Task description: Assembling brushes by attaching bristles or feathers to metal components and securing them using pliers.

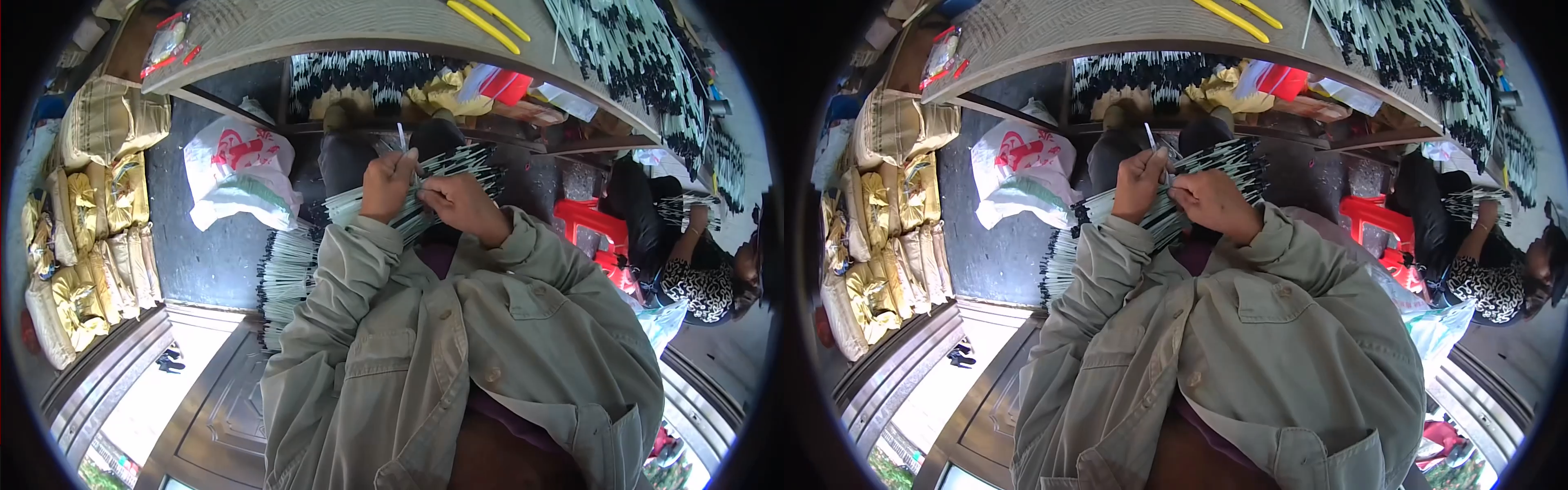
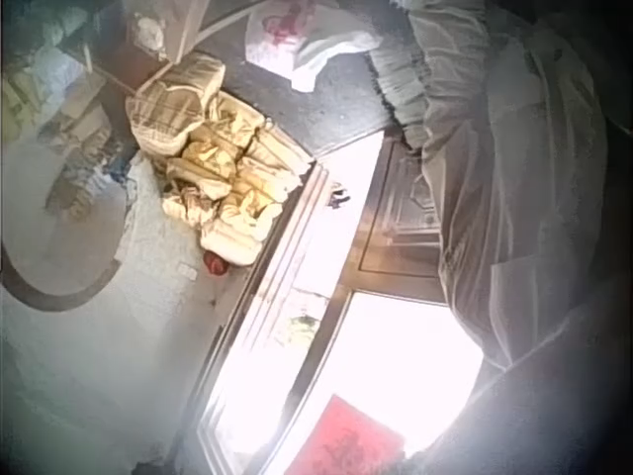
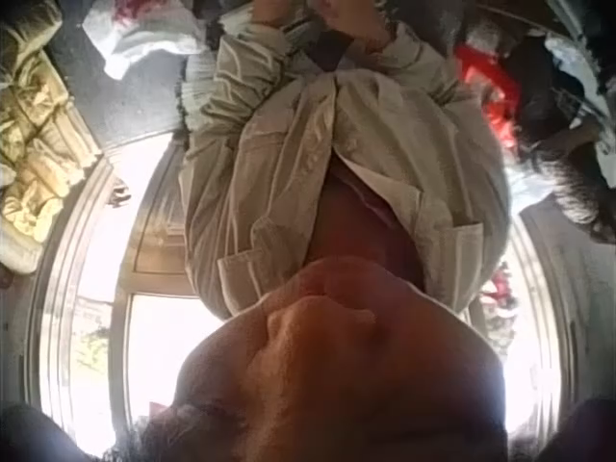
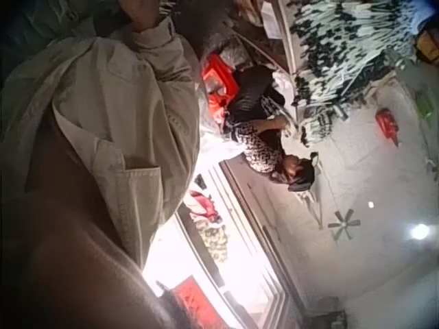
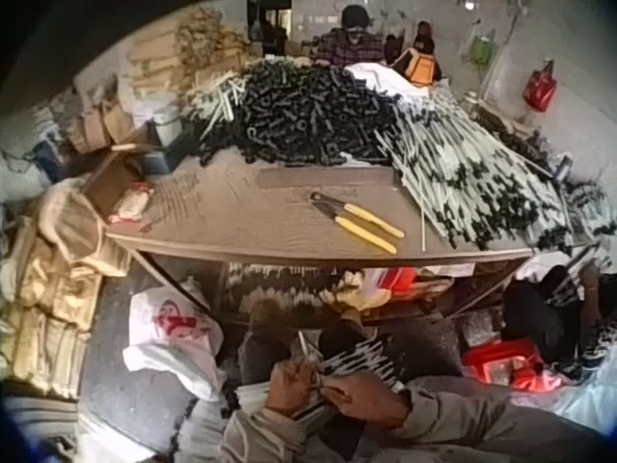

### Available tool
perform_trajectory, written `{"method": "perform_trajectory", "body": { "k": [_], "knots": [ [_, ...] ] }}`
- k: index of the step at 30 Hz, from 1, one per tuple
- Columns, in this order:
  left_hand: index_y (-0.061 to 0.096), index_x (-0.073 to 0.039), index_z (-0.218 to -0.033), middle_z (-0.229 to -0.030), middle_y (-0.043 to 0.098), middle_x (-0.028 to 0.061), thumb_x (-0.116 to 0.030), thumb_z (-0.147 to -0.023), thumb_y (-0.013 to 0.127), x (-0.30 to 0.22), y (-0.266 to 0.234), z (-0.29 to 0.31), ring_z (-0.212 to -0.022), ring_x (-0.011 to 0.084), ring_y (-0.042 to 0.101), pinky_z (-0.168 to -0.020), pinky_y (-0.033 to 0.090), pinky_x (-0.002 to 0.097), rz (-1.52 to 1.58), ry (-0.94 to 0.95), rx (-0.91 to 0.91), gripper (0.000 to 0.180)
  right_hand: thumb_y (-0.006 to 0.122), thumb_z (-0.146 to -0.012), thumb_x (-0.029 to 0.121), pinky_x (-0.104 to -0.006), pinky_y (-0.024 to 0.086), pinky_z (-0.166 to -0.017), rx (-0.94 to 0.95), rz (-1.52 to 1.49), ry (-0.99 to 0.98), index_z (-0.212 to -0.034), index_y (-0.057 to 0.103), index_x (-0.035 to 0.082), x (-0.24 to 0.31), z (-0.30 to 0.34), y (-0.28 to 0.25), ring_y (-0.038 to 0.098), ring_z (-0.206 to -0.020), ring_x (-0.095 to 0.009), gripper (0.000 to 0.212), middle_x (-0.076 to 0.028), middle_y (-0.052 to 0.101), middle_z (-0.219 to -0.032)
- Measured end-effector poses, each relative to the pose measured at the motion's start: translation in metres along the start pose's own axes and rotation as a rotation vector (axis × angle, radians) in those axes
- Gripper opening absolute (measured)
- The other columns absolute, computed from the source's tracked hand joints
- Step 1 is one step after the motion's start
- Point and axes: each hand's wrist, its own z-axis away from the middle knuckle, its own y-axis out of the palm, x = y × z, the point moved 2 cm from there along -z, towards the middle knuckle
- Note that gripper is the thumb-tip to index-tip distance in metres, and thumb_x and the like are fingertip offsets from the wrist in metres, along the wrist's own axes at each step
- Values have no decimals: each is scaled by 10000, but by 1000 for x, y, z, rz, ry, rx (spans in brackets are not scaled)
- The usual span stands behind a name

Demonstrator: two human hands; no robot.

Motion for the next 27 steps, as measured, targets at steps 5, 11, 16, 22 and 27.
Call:
{"method": "perform_trajectory", "body": {
  "k": [5,11,16,22,27],
  "knots": [
    [592,7,-656,-523,515,46,-233,-862,548,0,-4,1,-497,90,474,-483,377,267,164,-16,1,319,609,-698,231,-425,423,-503,24,309,101,-691,569,38,12,-18,4,553,-566,-336,197,-134,537,-591],
    [571,-1,-658,-534,511,16,-220,-873,543,7,-4,1,-507,68,457,-485,377,245,197,38,22,309,622,-698,186,-408,435,-490,-354,483,80,-761,552,67,18,-18,8,563,-601,-307,152,-89,497,-777],
    [561,-4,-648,-530,502,9,-219,-880,535,5,-6,0,-511,61,450,-488,373,236,258,16,62,318,621,-704,81,-357,424,-499,-353,344,-45,-766,538,53,4,-13,16,548,-589,-301,107,-101,496,-735],
    [550,-4,-640,-531,497,6,-222,-888,523,5,-9,-3,-505,65,440,-485,362,237,314,4,87,331,652,-745,74,-250,379,-526,-134,-141,51,-719,539,9,-6,-17,3,495,-572,-118,133,-46,516,-692],
    [547,-3,-633,-543,501,6,-225,-898,508,2,-13,-4,-523,65,446,-509,362,237,349,16,95,348,620,-801,99,-217,369,-547,400,-406,268,-726,570,-9,4,-13,-29,471,-618,-70,141,-17,549,-743]
  ]
}}
